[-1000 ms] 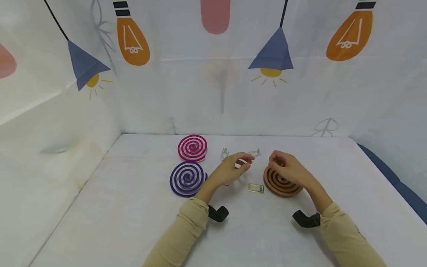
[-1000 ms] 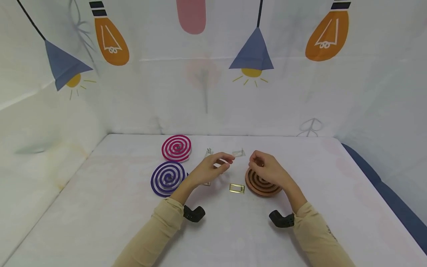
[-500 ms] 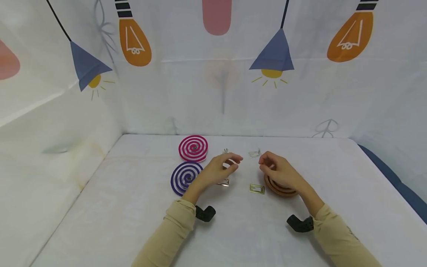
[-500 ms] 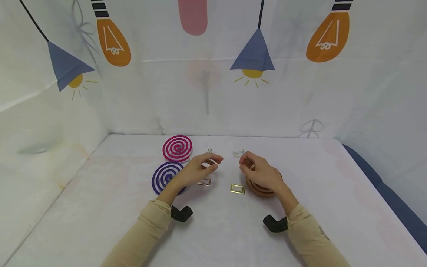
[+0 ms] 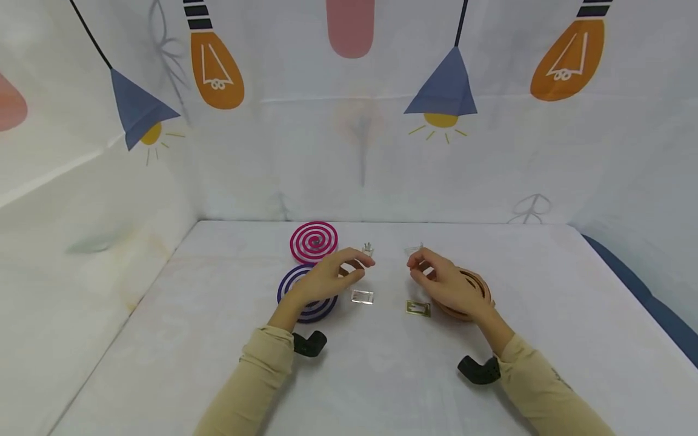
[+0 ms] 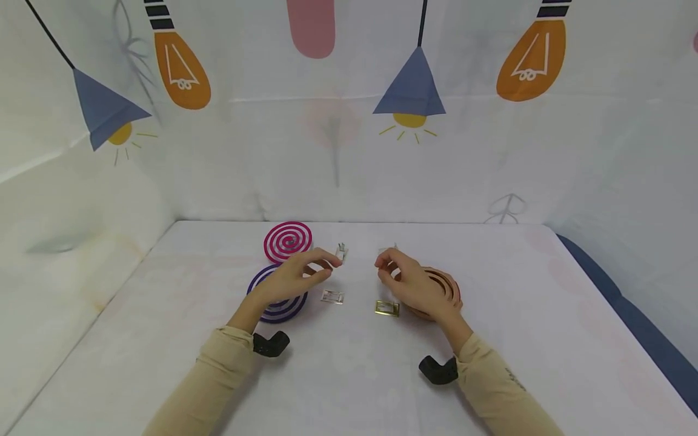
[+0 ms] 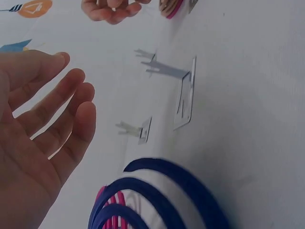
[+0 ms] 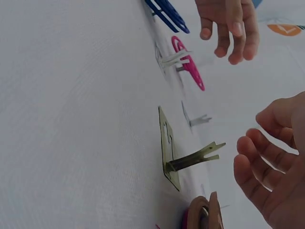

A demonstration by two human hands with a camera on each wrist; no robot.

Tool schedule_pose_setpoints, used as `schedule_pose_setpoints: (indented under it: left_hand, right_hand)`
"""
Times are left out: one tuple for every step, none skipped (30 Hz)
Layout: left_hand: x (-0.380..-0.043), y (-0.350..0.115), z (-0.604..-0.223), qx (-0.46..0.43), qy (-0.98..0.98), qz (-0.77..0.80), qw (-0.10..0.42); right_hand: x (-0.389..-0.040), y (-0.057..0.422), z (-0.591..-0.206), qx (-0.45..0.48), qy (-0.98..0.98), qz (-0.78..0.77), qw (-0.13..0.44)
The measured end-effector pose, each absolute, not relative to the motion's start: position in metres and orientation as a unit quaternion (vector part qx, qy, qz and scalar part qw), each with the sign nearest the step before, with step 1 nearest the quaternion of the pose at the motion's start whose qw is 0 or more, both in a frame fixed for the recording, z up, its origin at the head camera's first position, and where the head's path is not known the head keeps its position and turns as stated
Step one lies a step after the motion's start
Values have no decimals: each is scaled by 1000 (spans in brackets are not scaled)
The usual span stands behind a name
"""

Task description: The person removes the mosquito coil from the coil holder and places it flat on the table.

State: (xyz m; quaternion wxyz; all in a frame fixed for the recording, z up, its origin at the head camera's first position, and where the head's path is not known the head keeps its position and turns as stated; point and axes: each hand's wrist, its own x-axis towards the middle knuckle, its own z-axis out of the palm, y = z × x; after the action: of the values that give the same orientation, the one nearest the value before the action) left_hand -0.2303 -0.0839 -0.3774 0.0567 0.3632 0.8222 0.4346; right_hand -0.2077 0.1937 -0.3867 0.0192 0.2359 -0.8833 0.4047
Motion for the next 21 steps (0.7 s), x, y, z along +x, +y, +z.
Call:
schedule_pose_setpoints:
  left_hand:
    - [-230,-87,-376,362,823,433,54]
    - [-230,-89,-375,362,825,432,53]
    - [-230,-91,-373,362,825,430,53]
    - [-228,-93,-368,360,826,430,54]
    - [-228,-96,-368,358,828,428,54]
    - [-228,-98,-367,357,828,429,57]
    - [-228,-102,-366,356,829,427,57]
    - [-229,-105,-365,356,829,427,59]
    - [-229,-109,-365,354,830,427,59]
    - [-230,-113,-365,353,830,428,61]
    - [-233,-117,-368,352,831,427,60]
    - [-233,-121,-367,352,830,429,61]
    - [-234,-126,-367,350,831,428,61]
    - [-235,-130,-367,348,831,430,62]
    - [-235,-134,-367,345,832,431,61]
    - [-236,-137,-367,344,832,430,60]
    - [-236,-141,-367,343,834,429,59]
    - [-236,-145,-367,342,835,428,58]
    - [-237,-148,-367,340,838,424,57]
    - [-237,-152,-367,338,840,420,56]
    - [-237,-156,-367,336,844,415,54]
  right_hand:
    - [-207,192,-386,236,-883,405,19]
    - [-207,189,-386,239,-882,406,19]
    - [-207,188,-386,241,-881,406,18]
    - [-206,185,-385,241,-881,408,15]
    - [-206,183,-385,244,-880,408,15]
    - [-206,181,-386,246,-879,409,15]
    - [-206,178,-386,250,-877,410,15]
    - [-206,176,-386,254,-876,410,17]
    - [-207,174,-387,258,-875,410,18]
    - [-207,171,-387,262,-873,411,20]
    - [-208,170,-387,268,-871,411,21]
    - [-209,168,-387,271,-870,411,21]
    - [-209,166,-387,274,-869,411,21]
    - [-209,165,-387,275,-868,413,19]
    - [-209,163,-387,276,-867,414,17]
    - [-208,162,-386,277,-866,416,13]
    - [-208,160,-387,278,-865,417,11]
    - [-208,158,-387,278,-864,419,6]
    - [-207,156,-388,278,-864,419,3]
    - [-207,154,-389,280,-863,419,0]
    - [-206,151,-389,282,-863,419,-4]
